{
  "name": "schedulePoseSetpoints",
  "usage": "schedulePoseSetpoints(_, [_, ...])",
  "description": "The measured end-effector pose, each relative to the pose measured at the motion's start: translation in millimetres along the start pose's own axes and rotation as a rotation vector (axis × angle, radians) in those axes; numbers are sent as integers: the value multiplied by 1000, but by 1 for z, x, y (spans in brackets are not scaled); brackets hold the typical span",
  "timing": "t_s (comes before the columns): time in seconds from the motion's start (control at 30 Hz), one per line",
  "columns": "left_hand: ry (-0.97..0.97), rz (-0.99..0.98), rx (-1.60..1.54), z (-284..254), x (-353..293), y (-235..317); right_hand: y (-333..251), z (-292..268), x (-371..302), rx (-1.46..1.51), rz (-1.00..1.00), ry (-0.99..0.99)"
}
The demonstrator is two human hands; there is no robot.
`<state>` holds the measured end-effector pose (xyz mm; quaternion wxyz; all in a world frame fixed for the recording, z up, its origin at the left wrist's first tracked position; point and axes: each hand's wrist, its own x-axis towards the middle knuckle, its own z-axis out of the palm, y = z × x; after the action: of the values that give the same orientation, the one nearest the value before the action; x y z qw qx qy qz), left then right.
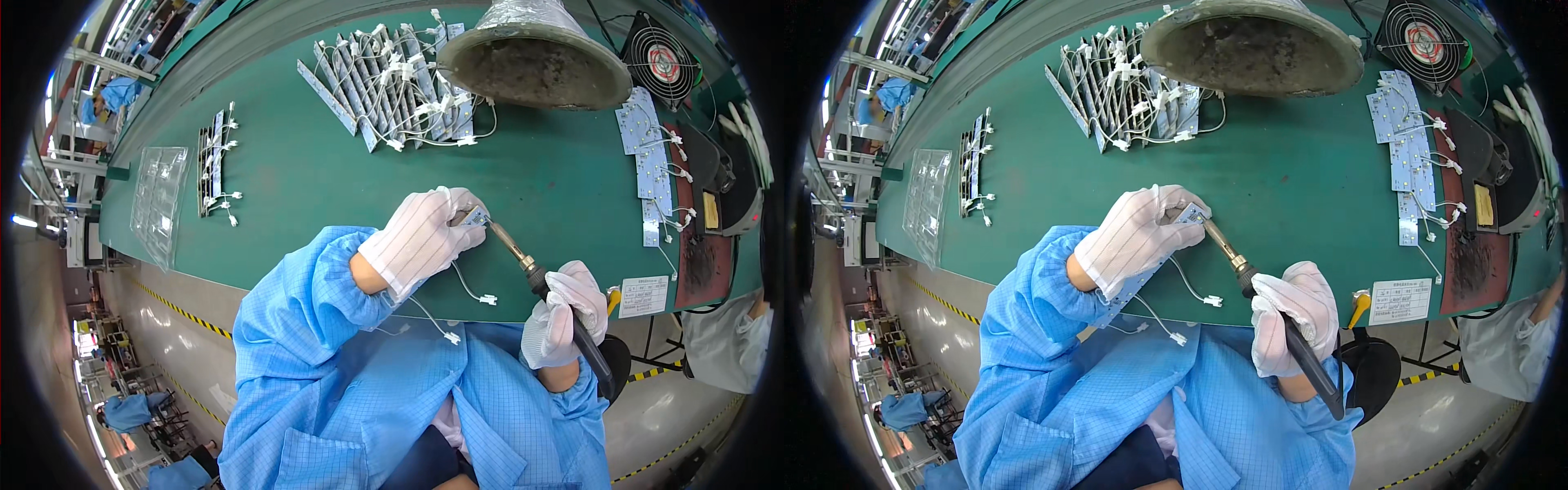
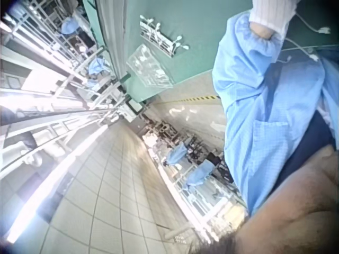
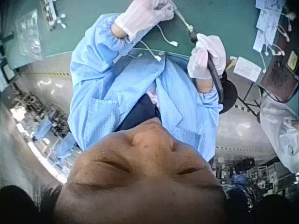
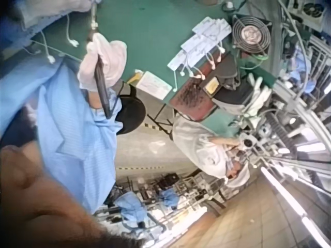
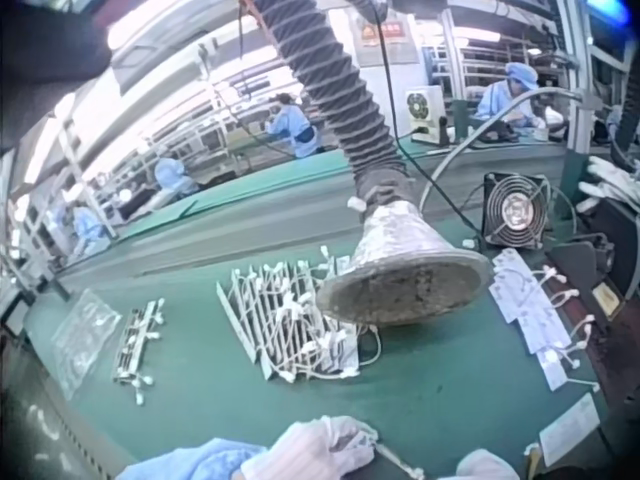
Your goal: Soldering components onto small circuit board strips at a workbench.
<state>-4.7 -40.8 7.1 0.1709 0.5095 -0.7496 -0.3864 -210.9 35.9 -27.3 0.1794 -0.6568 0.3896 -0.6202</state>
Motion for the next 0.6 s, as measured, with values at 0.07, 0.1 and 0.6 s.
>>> schedulePoseSetpoints(0.07, [-3,-5,34,0,0,-1,1,2,0,-37,-108,-10])
schedulePoseSetpoints(0.1, [7,-2,39,2,-1,-2,0,3,2,-37,-107,-9])
schedulePoseSetpoints(0.6, [30,21,72,2,-1,2,-3,2,6,-68,-98,-73])
